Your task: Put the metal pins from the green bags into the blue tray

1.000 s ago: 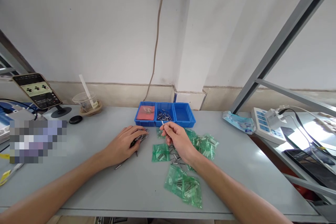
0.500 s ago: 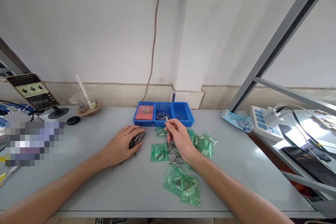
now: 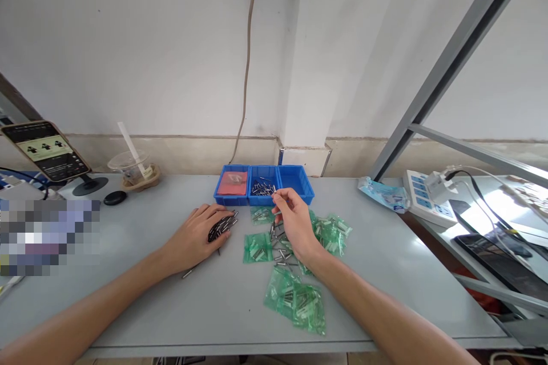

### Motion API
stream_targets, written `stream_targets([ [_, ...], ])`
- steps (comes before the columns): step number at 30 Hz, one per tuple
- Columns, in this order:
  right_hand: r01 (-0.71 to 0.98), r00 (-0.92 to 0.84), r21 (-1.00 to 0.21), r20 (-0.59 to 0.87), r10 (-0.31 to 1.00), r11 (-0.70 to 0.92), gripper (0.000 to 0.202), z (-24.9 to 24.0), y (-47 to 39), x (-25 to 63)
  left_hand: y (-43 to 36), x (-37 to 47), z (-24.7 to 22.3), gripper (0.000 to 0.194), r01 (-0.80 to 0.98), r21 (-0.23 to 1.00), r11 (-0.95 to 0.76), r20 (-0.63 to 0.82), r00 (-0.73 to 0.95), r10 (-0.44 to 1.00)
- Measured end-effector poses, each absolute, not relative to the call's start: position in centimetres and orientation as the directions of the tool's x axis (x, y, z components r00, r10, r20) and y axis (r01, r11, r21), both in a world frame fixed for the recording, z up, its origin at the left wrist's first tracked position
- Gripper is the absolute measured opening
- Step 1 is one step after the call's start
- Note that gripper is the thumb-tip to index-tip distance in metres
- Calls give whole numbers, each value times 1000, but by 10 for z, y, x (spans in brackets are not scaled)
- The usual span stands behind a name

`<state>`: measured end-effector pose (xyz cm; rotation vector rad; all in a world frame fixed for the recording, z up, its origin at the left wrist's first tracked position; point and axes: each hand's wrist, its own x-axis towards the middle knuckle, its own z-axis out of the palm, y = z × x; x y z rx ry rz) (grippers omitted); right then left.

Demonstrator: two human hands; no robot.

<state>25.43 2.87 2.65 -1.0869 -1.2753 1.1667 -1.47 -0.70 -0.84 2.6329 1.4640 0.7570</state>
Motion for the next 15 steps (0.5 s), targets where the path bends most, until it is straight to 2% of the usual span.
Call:
stream_targets([
  [15, -21, -55, -997, 74, 996, 73, 33, 27, 27, 254, -7, -14, -6, 35, 751, 256, -609, 354, 513, 782],
])
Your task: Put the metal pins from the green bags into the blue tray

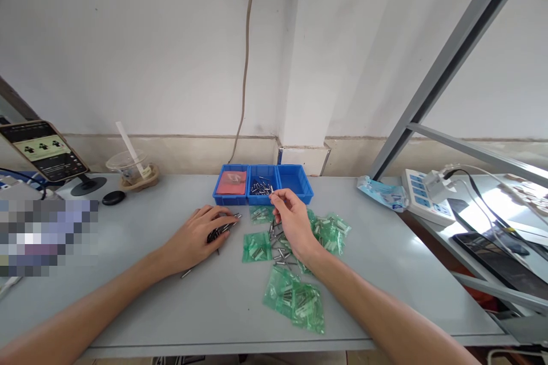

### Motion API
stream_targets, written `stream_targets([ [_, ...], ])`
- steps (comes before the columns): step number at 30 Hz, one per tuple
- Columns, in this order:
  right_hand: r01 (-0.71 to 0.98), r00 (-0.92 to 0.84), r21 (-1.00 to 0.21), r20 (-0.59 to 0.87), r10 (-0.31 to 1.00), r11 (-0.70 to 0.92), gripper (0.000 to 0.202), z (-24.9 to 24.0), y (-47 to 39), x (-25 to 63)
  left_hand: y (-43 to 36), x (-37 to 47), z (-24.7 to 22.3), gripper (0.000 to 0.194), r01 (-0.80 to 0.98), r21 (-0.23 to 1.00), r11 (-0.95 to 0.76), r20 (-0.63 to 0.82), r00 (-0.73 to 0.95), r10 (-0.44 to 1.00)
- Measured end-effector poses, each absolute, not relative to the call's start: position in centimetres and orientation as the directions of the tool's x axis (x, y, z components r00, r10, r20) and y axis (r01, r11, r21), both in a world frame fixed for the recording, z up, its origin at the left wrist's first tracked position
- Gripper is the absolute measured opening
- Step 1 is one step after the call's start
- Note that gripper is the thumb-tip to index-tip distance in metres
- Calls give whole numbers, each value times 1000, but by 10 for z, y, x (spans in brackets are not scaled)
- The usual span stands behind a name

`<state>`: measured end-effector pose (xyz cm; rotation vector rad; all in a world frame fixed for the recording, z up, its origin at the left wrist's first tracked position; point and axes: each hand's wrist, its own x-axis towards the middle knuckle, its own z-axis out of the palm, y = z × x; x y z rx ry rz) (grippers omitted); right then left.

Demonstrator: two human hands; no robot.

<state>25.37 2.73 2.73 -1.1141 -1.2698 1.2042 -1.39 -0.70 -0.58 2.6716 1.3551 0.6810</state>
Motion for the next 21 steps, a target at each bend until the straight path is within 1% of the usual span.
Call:
stream_targets([
  [4, -23, -57, -997, 72, 996, 71, 35, 28, 26, 254, -6, -14, -7, 36, 752, 241, -613, 352, 521, 778],
  [10, -30, -53, -997, 75, 996, 73, 31, 26, 29, 255, -6, -15, -8, 33, 753, 251, -608, 359, 511, 781],
  [21, -31, -64, -997, 73, 995, 71, 32, 24, 29, 255, -6, -15, -6, 33, 757, 255, -602, 344, 510, 788],
])
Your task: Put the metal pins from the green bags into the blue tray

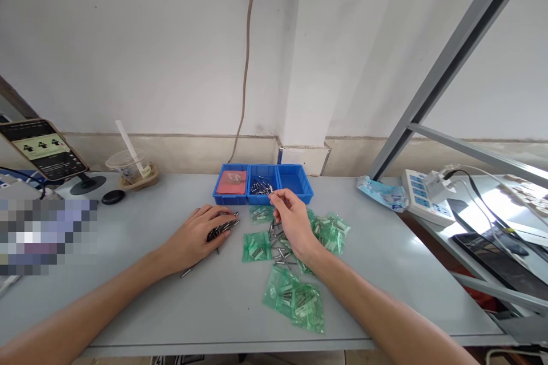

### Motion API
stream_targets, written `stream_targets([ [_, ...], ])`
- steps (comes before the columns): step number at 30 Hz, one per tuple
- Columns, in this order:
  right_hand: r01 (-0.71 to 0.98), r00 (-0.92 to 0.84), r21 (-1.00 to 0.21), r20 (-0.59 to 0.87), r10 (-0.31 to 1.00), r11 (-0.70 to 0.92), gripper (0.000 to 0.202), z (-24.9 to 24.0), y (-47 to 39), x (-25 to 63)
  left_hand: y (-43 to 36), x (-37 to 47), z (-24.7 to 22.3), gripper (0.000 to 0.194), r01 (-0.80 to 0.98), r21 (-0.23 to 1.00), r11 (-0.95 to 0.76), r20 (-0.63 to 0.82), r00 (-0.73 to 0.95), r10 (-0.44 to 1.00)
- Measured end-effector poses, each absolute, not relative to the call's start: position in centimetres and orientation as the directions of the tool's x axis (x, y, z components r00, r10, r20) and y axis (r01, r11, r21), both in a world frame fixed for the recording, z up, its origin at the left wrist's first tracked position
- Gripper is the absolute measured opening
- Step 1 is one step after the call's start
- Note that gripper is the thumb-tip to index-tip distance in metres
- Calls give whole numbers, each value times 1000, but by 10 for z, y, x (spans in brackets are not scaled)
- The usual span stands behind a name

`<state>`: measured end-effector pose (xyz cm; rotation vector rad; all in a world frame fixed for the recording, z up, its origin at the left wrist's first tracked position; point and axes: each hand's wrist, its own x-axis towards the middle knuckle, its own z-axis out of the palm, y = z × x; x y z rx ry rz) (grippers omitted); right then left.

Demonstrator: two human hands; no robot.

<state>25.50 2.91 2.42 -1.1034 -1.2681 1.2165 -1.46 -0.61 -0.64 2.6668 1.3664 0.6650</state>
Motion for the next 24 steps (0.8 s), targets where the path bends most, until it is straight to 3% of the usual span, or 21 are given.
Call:
stream_targets([
  [13, 1, -67, -997, 74, 995, 74, 30, 24, 30, 256, -8, -14, -5, 33, 747, 242, -619, 351, 528, 773],
  [19, 41, -295, -999, 18, 955, 32, 33, 22, 30, 258, -9, -13, -5, 34, 763, 253, -594, 361, 495, 790],
  [24, 138, -282, -982, 86, 955, 129, 29, 25, 28, 256, -9, -13, -4, 34, 773, 261, -578, 369, 473, 800],
])
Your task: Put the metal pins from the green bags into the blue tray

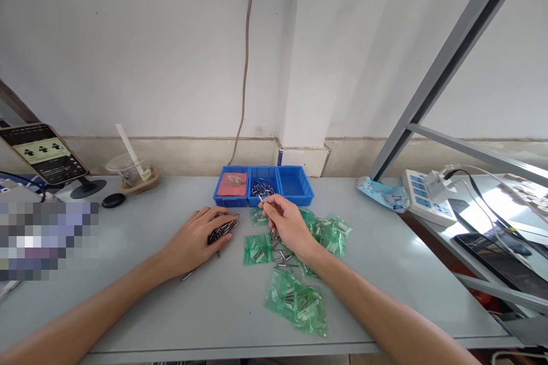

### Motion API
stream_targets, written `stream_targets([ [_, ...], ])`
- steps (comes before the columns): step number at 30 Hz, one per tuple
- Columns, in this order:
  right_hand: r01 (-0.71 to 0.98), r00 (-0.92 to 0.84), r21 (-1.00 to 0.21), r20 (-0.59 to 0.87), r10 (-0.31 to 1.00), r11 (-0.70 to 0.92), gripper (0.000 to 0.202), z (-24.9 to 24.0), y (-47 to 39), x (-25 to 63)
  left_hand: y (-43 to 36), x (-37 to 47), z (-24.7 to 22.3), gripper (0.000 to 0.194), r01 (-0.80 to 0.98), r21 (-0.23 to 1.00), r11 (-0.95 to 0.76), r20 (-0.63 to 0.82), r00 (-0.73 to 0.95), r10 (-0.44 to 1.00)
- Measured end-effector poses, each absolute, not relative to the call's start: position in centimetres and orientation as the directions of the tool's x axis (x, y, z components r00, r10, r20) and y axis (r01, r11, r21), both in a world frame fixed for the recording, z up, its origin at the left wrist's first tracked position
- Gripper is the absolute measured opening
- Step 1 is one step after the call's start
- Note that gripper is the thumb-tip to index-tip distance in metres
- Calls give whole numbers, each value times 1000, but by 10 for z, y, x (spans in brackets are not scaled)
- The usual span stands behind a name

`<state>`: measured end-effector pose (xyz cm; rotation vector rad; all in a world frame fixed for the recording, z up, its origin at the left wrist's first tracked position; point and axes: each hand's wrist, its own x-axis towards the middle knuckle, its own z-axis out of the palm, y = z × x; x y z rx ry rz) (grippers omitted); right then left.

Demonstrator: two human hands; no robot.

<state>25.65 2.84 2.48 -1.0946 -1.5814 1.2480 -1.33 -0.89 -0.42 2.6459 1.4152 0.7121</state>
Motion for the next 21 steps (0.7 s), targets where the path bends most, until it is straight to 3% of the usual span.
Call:
stream_targets([
  [9, 234, -212, -920, 268, 940, 315, 22, 22, 33, 258, -7, -15, -4, 31, 787, 254, -563, 382, 454, 805],
  [21, 204, -220, -953, 180, 959, 226, 33, 24, 31, 258, -12, -10, -11, 46, 782, 270, -561, 338, 469, 816],
])
